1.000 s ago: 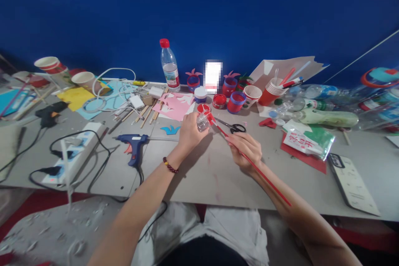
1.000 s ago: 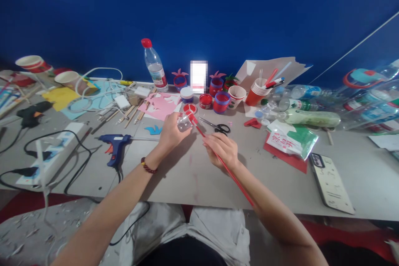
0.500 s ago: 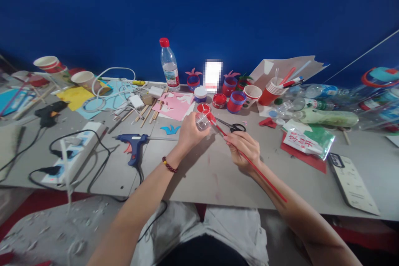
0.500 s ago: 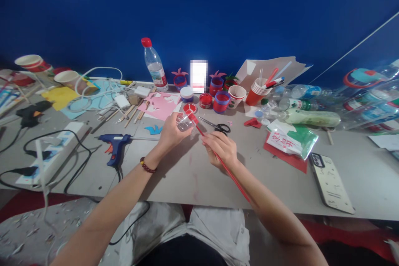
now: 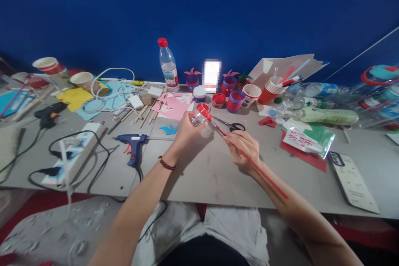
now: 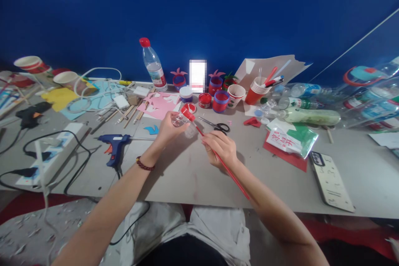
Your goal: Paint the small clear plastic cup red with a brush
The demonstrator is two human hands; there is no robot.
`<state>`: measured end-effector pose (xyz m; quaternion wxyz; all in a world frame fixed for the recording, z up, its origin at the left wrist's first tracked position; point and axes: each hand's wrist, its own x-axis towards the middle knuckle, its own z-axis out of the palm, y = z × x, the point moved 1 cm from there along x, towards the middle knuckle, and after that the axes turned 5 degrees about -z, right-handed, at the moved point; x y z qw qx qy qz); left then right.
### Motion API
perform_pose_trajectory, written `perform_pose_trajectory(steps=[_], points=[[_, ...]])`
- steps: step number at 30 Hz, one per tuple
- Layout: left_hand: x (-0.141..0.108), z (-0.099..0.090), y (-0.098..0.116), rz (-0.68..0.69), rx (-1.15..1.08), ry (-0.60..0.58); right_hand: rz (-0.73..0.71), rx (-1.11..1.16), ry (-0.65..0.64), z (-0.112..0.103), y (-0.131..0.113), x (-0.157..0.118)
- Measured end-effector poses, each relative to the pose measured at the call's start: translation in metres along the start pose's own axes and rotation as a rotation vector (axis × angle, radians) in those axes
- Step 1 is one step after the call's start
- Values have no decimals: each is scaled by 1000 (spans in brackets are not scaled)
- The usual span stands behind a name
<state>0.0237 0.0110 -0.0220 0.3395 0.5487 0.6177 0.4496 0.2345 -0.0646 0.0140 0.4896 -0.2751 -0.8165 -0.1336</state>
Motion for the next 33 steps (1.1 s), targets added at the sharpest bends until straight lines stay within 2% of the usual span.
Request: perform_pose_trajectory(steps=[3,5,10,13,18,22,33], points=[[4,0,-3,-41,-36,3,10,3,16,0,1,0],[4,-1,-4,-5,-19,18,14,-2,31,0,2,-1],[-1,-3,1,303,237,105,-6,1,52,0,2,-2],[-5,-2,4,464,375,97,-3,2,47,1,2,-2],[-9,2,7,605,508,47,1,-17,47,1,2,-2],[-10,1,8,639,536,47,10,-28,34,2,3,-3],[-9,2,2,562,456,99,31,-5,7,2,0,-3]])
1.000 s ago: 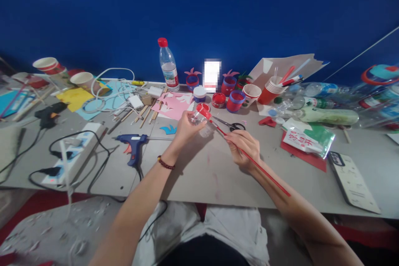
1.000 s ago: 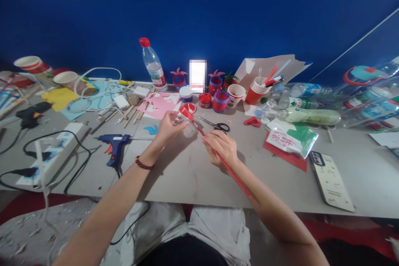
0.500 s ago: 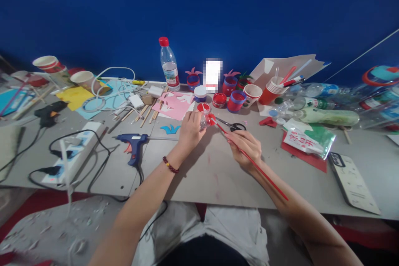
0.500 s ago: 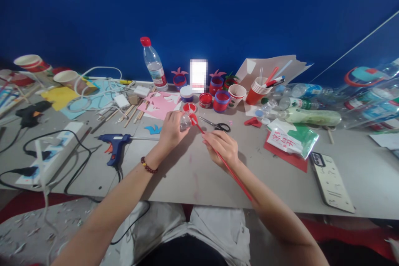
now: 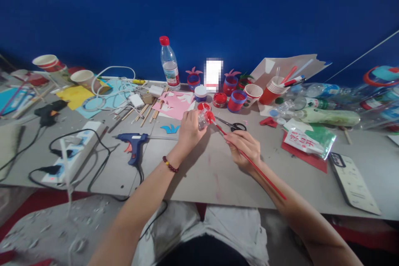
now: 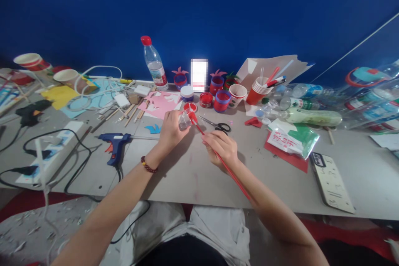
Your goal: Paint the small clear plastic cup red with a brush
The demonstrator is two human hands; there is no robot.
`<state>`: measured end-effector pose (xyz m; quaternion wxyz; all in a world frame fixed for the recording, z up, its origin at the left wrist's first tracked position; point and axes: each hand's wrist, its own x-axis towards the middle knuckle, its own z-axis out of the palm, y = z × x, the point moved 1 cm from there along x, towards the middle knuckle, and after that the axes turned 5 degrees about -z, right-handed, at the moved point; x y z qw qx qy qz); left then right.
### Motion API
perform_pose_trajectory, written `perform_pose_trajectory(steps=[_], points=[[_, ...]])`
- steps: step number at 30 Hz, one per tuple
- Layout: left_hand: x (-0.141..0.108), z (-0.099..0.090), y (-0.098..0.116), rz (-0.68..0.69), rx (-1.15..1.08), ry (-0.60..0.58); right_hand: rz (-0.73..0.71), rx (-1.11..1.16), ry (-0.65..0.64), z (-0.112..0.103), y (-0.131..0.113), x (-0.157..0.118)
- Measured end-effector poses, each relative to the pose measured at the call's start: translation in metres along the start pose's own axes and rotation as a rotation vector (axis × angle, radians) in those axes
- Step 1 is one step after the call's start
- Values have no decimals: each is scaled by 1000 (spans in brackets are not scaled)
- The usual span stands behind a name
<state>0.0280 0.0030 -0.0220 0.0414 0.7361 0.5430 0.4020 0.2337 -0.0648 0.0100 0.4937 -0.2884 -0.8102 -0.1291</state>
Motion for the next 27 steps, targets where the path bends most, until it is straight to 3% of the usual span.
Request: perform_pose_trajectory(steps=[7,14,22,27], points=[[2,-1,-8,-24,-26,28,-15,-22,-21,-1,-2,3],[4,-2,-7,7,28,-1,-44,-12,51,0,1,1],[5,-6,8,204,178,-119,-29,-28,63,1,4,0],[4,-8,12,229,251,-142,-25,-47,43,2,5,-1]])
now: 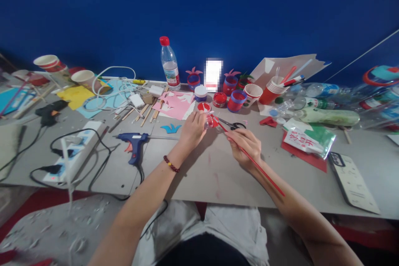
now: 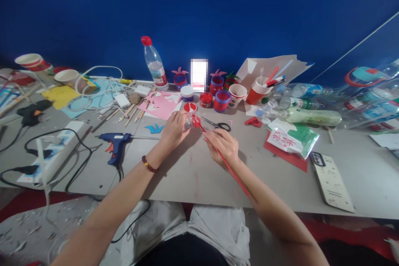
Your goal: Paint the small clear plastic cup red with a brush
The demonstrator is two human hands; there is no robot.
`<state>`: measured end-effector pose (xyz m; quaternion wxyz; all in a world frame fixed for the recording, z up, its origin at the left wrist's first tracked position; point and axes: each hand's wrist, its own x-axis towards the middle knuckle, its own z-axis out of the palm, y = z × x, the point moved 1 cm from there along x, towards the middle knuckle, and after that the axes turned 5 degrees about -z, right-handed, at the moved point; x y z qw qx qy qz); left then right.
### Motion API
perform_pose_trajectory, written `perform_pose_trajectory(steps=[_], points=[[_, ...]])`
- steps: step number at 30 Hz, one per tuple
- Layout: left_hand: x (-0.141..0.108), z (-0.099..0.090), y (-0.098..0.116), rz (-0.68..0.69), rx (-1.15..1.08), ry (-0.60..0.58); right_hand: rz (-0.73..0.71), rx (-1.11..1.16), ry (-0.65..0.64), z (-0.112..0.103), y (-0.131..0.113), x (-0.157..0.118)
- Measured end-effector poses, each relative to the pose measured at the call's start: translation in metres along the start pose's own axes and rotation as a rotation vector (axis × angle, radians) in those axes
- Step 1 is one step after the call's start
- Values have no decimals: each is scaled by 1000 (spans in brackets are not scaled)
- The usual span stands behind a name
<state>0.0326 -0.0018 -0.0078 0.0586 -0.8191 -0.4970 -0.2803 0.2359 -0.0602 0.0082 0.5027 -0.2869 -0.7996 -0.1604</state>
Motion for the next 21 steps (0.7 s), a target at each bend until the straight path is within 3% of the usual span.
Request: perform_pose_trajectory(steps=[21], points=[[-4,7,-10,-117,-25,150,-4,0,-63,0,-7,1]])
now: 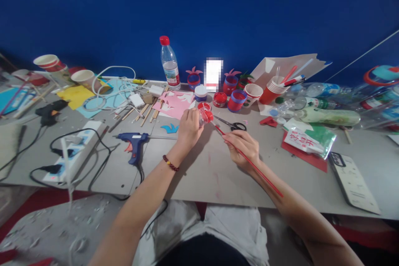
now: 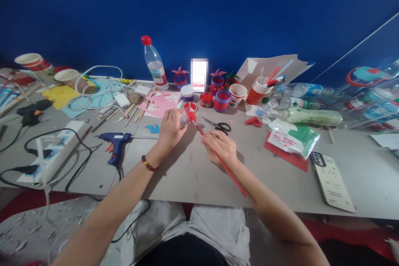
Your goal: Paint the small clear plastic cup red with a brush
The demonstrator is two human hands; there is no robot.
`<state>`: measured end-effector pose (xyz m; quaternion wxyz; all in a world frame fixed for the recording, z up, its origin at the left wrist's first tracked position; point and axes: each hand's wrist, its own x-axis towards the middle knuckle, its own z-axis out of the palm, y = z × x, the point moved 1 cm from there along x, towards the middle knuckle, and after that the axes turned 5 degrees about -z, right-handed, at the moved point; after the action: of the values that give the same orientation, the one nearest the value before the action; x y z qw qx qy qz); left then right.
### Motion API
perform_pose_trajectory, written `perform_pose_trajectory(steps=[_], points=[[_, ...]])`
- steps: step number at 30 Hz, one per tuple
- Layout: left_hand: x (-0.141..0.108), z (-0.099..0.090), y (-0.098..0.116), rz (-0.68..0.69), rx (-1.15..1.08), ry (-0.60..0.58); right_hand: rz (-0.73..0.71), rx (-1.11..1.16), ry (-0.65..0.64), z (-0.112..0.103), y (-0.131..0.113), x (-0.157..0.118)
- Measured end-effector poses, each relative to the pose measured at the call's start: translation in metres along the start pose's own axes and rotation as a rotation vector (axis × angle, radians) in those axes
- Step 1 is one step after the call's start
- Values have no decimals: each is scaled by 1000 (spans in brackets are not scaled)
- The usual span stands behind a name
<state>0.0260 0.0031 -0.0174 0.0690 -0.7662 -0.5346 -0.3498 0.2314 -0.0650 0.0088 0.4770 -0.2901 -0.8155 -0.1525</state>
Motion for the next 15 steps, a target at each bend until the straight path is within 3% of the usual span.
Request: perform_pose_trajectory(steps=[9,15], points=[[6,-7,2,47,92,-123,11,-2,72,-3,1,3],[6,-7,7,148,132,-168,102,-91,109,0,9,-6]])
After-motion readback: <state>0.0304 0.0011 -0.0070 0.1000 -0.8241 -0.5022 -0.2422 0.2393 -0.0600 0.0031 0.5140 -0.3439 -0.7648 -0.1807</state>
